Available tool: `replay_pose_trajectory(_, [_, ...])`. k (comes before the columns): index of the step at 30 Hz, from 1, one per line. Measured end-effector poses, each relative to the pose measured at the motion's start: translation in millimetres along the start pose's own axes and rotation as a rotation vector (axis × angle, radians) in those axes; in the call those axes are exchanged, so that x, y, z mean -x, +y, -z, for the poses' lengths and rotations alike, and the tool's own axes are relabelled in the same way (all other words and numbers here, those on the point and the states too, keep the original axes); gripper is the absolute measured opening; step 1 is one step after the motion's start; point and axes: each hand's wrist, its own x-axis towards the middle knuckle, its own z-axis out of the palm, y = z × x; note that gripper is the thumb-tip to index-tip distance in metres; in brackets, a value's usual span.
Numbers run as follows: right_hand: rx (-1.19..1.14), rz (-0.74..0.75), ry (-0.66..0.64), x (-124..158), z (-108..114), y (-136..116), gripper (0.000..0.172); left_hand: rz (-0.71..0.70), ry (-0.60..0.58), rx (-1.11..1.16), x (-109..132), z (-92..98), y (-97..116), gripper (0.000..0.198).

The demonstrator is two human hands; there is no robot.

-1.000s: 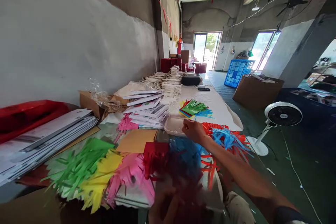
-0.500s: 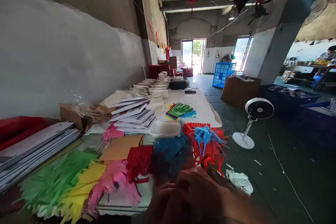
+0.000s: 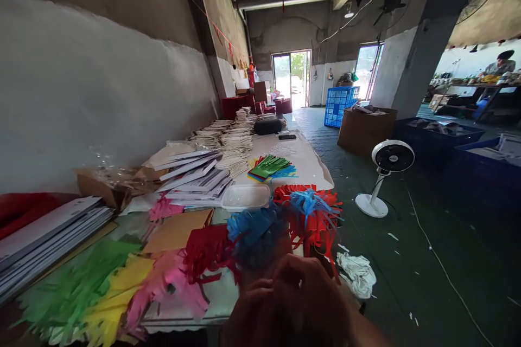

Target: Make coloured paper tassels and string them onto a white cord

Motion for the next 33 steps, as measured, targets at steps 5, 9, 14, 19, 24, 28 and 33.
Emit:
replay_pose_trajectory(5, [-0.048,0.1,0.033,8,8,-2,0.014,0.241,-0.067,-0.079,3,0.1,13,0.037])
replay_pose_trajectory(9, [0.005,0.179,0.001,14,12,-12,0.016,0.21,-0.092,-0.13,5,-1.5,13,0.038])
replay_pose_trajectory(14, [0.128,0.24,-0.006,16,9,-14,0.017,0.147,-0.116,-0.174,4,-4.5,14,0.035])
replay_pose_trajectory(19, [0.206,0.267,0.043,16,8,-12,0.015,0.078,-0.084,-0.248,3,-1.5,16,0.035])
replay_pose_trajectory(24, [0.223,0.244,0.036,18,6,-13,0.014,0.029,-0.087,-0.281,2,3.6,14,0.033])
replay_pose_trajectory(28, [0.234,0.273,0.079,18,0,-7,0.013,0.067,-0.149,-0.271,-1,9.7,10,0.031])
replay_pose_trajectory(33, [0.22,0.336,0.154,24,1,-1,0.013,0.064,-0.25,-0.297,2,11.8,16,0.022])
